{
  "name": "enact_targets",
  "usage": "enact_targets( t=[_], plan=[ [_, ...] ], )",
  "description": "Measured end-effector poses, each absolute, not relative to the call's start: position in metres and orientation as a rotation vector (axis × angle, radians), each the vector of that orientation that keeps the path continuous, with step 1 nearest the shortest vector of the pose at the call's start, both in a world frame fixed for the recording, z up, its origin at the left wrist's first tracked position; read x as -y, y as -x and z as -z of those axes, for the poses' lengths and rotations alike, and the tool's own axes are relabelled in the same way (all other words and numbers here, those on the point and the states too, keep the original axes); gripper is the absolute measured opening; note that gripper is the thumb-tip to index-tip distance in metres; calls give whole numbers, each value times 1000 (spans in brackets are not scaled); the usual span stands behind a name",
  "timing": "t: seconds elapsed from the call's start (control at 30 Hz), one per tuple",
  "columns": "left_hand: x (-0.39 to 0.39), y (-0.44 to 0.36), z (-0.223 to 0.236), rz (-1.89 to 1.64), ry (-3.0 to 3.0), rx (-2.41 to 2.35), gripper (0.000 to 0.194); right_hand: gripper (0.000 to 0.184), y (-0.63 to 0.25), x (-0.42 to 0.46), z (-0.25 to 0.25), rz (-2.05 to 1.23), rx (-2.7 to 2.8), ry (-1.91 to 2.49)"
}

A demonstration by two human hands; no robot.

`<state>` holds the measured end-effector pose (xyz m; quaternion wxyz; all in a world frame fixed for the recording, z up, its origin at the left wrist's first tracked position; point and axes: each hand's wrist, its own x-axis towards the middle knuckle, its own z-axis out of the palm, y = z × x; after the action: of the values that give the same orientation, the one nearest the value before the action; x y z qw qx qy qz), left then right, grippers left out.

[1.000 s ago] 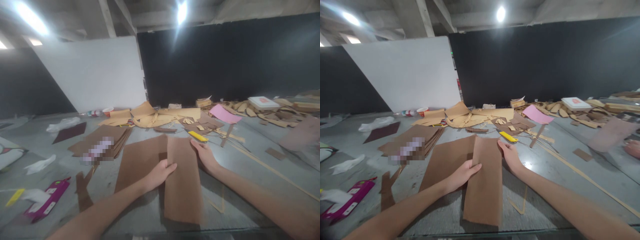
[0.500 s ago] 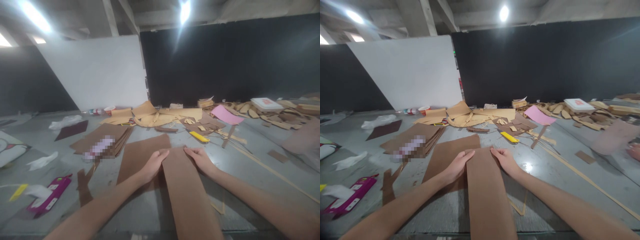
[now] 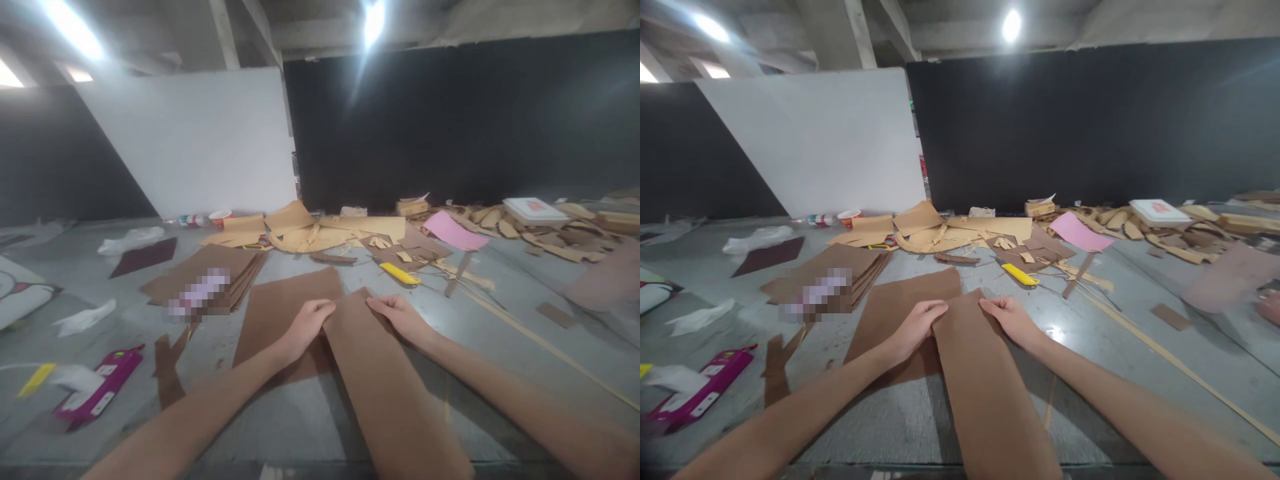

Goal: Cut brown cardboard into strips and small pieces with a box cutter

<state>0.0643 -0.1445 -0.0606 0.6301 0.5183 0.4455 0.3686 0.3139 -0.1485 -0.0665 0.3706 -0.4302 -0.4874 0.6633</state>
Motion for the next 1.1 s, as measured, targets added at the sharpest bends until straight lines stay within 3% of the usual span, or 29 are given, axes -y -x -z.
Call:
enact_targets(
  t=[0.13, 0.4, 0.7, 1.1],
  plan=[
    [138, -60, 50, -731, -1167, -1028, 32, 55, -318, 146, 64, -1732, 1466, 1119],
    [149, -63, 41, -472, -1416, -976, 50, 62, -300, 159, 63, -1658, 1870, 1010],
    [139, -62, 51, -629, -1527, -984, 56, 64, -298, 156, 57, -1520, 1964, 1026],
    [52, 36, 37, -1015, -1580, -1365, 58, 63, -380, 93, 63, -1497, 1876, 1169]
  ],
)
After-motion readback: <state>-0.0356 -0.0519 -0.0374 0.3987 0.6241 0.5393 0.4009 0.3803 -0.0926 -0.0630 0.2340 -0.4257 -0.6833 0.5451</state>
